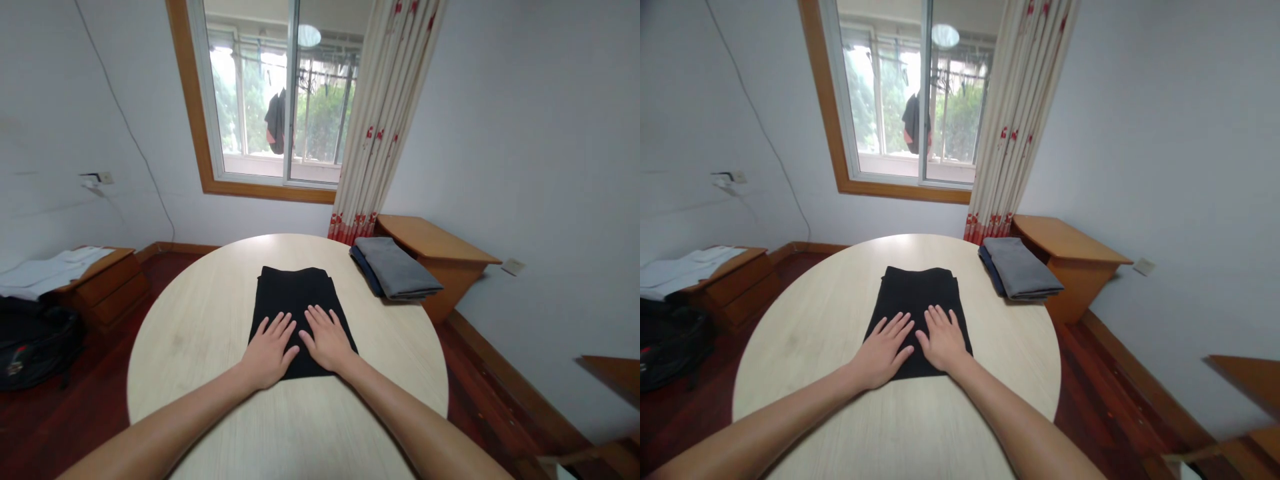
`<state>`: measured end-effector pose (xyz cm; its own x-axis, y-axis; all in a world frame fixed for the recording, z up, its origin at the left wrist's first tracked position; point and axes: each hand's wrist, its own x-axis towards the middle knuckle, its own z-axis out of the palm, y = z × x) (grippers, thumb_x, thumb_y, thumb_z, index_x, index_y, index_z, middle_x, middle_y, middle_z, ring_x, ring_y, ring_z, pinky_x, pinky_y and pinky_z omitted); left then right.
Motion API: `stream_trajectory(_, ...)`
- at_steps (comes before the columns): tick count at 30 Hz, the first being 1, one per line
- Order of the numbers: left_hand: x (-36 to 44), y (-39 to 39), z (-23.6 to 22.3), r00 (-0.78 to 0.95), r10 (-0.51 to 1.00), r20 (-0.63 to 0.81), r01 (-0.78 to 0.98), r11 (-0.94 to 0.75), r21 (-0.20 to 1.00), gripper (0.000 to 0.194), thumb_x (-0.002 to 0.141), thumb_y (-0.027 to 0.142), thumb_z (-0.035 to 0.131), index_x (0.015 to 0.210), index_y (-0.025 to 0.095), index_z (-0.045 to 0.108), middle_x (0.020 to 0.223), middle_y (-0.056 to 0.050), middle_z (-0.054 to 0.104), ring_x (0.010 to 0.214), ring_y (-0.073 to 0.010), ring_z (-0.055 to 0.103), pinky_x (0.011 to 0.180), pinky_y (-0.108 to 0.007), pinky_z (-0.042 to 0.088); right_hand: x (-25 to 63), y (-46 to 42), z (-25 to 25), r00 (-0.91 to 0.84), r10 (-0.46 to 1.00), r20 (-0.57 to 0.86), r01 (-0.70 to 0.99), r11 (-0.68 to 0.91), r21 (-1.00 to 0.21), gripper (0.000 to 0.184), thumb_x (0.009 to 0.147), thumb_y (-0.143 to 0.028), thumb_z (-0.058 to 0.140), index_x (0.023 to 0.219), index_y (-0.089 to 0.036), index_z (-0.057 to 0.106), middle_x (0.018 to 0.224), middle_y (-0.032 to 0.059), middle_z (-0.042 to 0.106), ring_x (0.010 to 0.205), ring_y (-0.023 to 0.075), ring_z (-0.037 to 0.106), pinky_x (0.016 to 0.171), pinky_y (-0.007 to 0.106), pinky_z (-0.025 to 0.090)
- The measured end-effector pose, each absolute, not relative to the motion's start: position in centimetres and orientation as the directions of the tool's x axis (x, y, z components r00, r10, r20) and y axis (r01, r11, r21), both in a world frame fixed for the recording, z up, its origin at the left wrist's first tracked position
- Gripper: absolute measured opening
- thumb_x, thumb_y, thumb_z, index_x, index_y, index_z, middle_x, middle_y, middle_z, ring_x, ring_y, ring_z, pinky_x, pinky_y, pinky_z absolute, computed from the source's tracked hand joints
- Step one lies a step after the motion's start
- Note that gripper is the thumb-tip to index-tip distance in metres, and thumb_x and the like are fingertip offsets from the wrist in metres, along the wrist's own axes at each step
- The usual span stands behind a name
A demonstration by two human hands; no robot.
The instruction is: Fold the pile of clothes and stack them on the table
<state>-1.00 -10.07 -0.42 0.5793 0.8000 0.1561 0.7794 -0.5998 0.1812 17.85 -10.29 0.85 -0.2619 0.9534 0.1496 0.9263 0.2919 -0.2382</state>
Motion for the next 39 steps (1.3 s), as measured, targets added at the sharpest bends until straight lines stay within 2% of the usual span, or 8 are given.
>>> stream_trajectory(5, -3.4, -6.4, -0.5, 0.477, 0.873, 0.103, 0.844, -0.487, 0.223, 0.065, 0.096, 0.059, 0.032, 0.149, 0.022, 0.042, 0.160, -0.010, 0.025, 0.149, -0.0319, 0.018, 0.116, -0.059, 0.018, 20.6, -8.0, 0.7, -0.118, 0.988, 0.100, 0.956, 0.141, -0.258, 0.064, 0.097, -0.051, 0.039, 0.149, -0.016, 0.040, 0.158, 0.0131, 0.030, 0.147, 0.0324, 0.023, 0.117, 0.057, 0.013)
stream_trajectory(10, -4.7, 2.3, -0.5, 0.189, 0.973, 0.135, 0.857, -0.231, 0.461, 0.062, 0.093, 0.050, 0.043, 0.142, 0.013, 0.050, 0.153, -0.019, 0.038, 0.142, -0.0332, 0.035, 0.113, -0.052, 0.028, 22.1, -1.5, 0.6, 0.033, 0.978, 0.208, 0.904, 0.059, -0.423, 0.054, 0.096, -0.041, 0.044, 0.142, -0.014, 0.051, 0.150, 0.0183, 0.043, 0.140, 0.0319, 0.039, 0.114, 0.052, 0.027)
stream_trajectory(14, -5.8, 8.2, -1.5, 0.015, 0.980, 0.198, 0.524, -0.176, 0.833, 0.050, 0.085, 0.044, 0.055, 0.123, 0.013, 0.065, 0.122, -0.017, 0.068, 0.109, -0.0296, 0.064, 0.093, -0.041, 0.048, 24.5, 3.2, -0.4, 0.189, 0.949, 0.252, 0.670, 0.063, -0.740, 0.044, 0.090, -0.033, 0.049, 0.128, -0.015, 0.062, 0.128, 0.0149, 0.064, 0.114, 0.0251, 0.062, 0.101, 0.041, 0.046)
stream_trajectory(16, -6.4, 10.2, -2.0, -0.023, 0.984, 0.177, 0.361, -0.157, 0.919, 0.047, 0.079, 0.044, 0.060, 0.112, 0.013, 0.070, 0.103, -0.015, 0.074, 0.091, -0.0276, 0.068, 0.081, -0.038, 0.052, 25.7, 4.4, -1.2, 0.250, 0.934, 0.256, 0.533, 0.088, -0.842, 0.041, 0.087, -0.033, 0.052, 0.122, -0.015, 0.066, 0.119, 0.0127, 0.069, 0.104, 0.0232, 0.066, 0.097, 0.039, 0.049)
stream_trajectory(20, -7.1, 12.2, -2.3, 0.001, 0.986, 0.165, 0.279, -0.159, 0.947, 0.046, 0.065, 0.040, 0.071, 0.100, 0.010, 0.073, 0.085, -0.012, 0.074, 0.077, -0.0235, 0.067, 0.071, -0.033, 0.052, 26.9, 4.9, -2.6, 0.249, 0.926, 0.285, 0.397, 0.171, -0.902, 0.040, 0.082, -0.036, 0.057, 0.114, -0.015, 0.069, 0.110, 0.0108, 0.072, 0.100, 0.0217, 0.067, 0.095, 0.037, 0.050)
stream_trajectory(24, -7.0, 12.5, -1.9, 0.010, 0.981, 0.192, 0.259, -0.188, 0.947, 0.050, 0.057, 0.040, 0.077, 0.097, 0.011, 0.073, 0.082, -0.008, 0.071, 0.067, -0.0183, 0.063, 0.062, -0.028, 0.048, 26.8, 4.7, -2.9, 0.203, 0.927, 0.317, 0.442, 0.202, -0.874, 0.041, 0.080, -0.037, 0.059, 0.114, -0.016, 0.069, 0.101, 0.0085, 0.073, 0.092, 0.0208, 0.067, 0.089, 0.036, 0.052)
stream_trajectory(30, -5.4, 12.3, -0.9, 0.070, 0.974, 0.217, 0.403, -0.227, 0.887, 0.038, 0.064, 0.044, 0.071, 0.087, 0.014, 0.075, 0.058, 0.000, 0.062, 0.055, -0.0157, 0.054, 0.054, -0.026, 0.038, 26.4, 4.5, -2.6, 0.171, 0.922, 0.347, 0.511, 0.218, -0.832, 0.038, 0.082, -0.036, 0.057, 0.112, -0.017, 0.070, 0.099, 0.0073, 0.073, 0.088, 0.0200, 0.066, 0.085, 0.036, 0.052)
stream_trajectory(39, -3.6, 9.4, -0.2, 0.096, 0.972, 0.215, 0.422, -0.235, 0.876, 0.046, 0.083, 0.055, 0.052, 0.094, 0.016, 0.074, 0.078, -0.006, 0.071, 0.067, -0.0194, 0.060, 0.065, -0.029, 0.045, 26.4, 4.3, -2.7, 0.153, 0.924, 0.350, 0.513, 0.228, -0.827, 0.037, 0.084, -0.035, 0.056, 0.112, -0.016, 0.070, 0.105, 0.0090, 0.073, 0.093, 0.0207, 0.066, 0.089, 0.037, 0.052)
